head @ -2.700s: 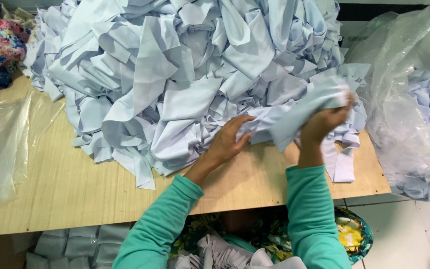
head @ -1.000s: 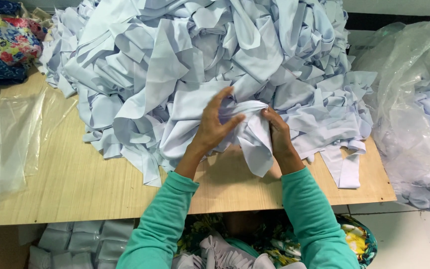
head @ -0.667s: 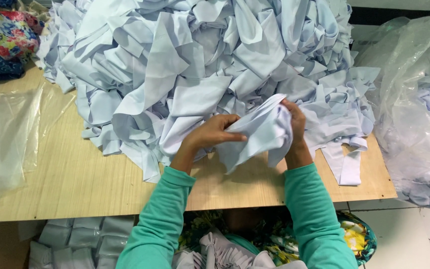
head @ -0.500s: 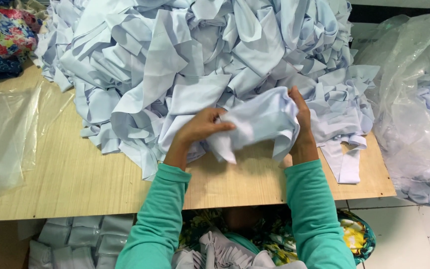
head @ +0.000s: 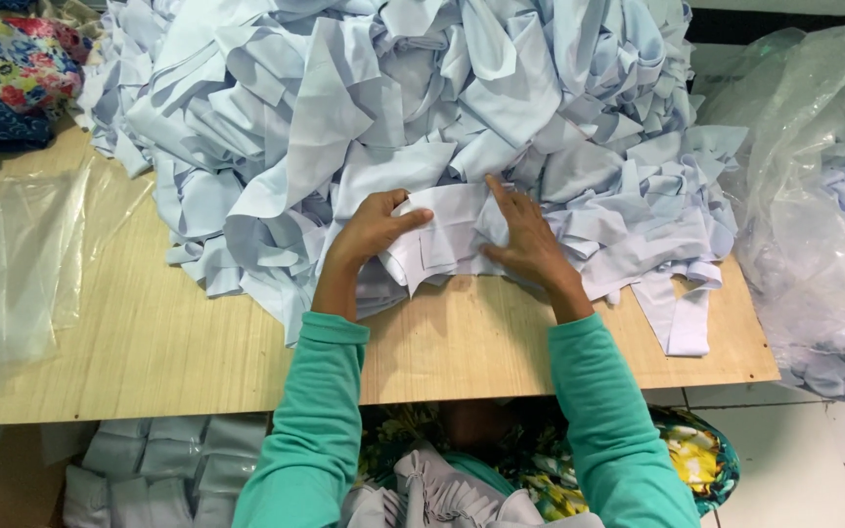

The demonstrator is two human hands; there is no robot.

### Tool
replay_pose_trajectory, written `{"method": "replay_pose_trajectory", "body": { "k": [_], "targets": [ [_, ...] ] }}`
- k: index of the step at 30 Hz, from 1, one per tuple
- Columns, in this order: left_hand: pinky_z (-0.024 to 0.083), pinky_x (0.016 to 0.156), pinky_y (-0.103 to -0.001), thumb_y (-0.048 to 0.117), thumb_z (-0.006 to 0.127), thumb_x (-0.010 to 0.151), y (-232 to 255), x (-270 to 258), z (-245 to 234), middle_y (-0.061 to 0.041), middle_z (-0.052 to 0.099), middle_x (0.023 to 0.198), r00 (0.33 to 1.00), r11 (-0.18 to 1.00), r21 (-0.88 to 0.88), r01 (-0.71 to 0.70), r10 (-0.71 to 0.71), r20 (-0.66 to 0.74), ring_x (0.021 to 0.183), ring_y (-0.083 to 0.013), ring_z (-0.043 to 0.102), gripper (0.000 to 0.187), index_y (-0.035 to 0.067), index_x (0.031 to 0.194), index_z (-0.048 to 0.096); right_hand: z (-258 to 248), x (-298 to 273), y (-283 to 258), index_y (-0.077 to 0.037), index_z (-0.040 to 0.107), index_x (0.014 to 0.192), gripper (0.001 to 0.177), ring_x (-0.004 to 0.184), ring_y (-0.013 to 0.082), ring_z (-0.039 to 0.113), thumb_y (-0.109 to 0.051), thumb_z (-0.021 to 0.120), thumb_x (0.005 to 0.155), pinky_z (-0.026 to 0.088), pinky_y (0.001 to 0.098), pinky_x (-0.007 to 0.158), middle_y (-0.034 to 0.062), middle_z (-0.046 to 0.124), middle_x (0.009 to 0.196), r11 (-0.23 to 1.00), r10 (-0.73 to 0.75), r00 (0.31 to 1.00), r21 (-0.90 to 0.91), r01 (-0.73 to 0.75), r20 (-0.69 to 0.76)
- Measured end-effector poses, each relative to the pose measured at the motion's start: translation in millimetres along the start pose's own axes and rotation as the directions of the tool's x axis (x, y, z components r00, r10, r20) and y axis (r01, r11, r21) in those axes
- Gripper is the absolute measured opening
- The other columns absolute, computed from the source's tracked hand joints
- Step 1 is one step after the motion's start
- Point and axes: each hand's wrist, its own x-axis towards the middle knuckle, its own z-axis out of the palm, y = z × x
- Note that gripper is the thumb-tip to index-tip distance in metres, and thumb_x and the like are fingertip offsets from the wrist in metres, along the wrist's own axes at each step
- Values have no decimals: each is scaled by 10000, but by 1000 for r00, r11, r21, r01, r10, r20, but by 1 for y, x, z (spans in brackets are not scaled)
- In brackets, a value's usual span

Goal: The person folds strips of white fabric by hand, rolls them into bundles, places them in plastic sleeves, and then stacks the sleeved bundles into a cardboard box.

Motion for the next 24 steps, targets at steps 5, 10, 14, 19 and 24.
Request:
{"method": "replay_pose_trajectory", "body": {
  "k": [5,10,14,19,24],
  "targets": [
    [498,570,-250,210,806,870,-4,-9,-8,-37,692,708,995,995,-94,-16,25,93,620,-123,626,158,71,898,736,5,-1,33,-221,525,1512,677,1261,441,594,32,590,887,442,547,1077,214,637,1327,982,-48,928,152,111,-368],
    [543,561,-234,209,830,848,49,-42,-5,-33,725,704,972,985,-175,5,37,231,599,-98,668,155,86,886,744,-15,-43,41,-81,637,1413,515,1324,349,567,65,523,933,394,467,1147,204,649,1350,857,51,851,461,232,-522],
    [570,579,-242,193,843,842,32,-33,0,-17,729,722,921,989,-151,-5,64,385,636,-81,668,142,87,890,761,-32,-103,53,-106,614,1428,501,1304,221,523,-50,535,937,352,417,1189,122,611,1395,718,241,862,679,151,-446],
    [575,564,-218,190,843,841,-17,-10,13,9,717,705,825,999,-38,30,-3,565,609,-68,672,144,80,916,789,-30,-161,80,-162,646,1386,388,955,113,582,-207,556,1011,482,334,998,42,661,1057,537,458,851,843,-34,-257],
    [548,681,-445,428,858,668,-65,13,50,-204,730,758,875,735,671,-102,-255,412,768,-364,722,448,35,876,796,-4,-166,96,-97,673,1374,339,583,121,498,-289,615,1100,432,259,618,40,539,590,734,419,874,658,-167,-245]
  ]
}}
